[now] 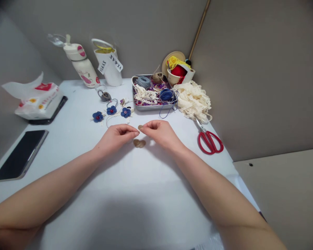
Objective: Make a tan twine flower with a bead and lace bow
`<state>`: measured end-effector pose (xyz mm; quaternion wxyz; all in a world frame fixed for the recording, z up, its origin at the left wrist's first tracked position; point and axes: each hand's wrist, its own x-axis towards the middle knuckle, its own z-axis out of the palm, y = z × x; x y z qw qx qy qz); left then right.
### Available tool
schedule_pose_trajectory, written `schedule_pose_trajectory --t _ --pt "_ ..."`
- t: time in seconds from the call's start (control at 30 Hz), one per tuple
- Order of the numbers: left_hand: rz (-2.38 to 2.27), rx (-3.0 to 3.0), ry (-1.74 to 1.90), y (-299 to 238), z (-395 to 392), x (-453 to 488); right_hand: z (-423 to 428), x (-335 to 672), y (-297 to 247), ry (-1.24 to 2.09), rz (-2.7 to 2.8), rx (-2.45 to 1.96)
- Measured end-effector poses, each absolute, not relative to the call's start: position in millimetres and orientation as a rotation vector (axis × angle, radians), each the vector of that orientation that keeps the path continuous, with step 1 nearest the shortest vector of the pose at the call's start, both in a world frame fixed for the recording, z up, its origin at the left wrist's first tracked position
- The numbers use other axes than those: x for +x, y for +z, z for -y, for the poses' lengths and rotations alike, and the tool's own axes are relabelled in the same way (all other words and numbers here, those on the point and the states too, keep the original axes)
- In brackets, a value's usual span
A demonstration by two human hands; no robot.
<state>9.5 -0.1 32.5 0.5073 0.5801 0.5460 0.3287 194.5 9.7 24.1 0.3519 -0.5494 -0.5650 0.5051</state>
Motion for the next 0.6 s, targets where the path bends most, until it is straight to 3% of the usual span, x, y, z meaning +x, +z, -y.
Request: schedule_pose_trajectory --t 0.6 --pt "-1.258 1.598 0.562 29.3 -1.9 1.5 -9.0 202.7 23.7 1.354 1.795 -1.479"
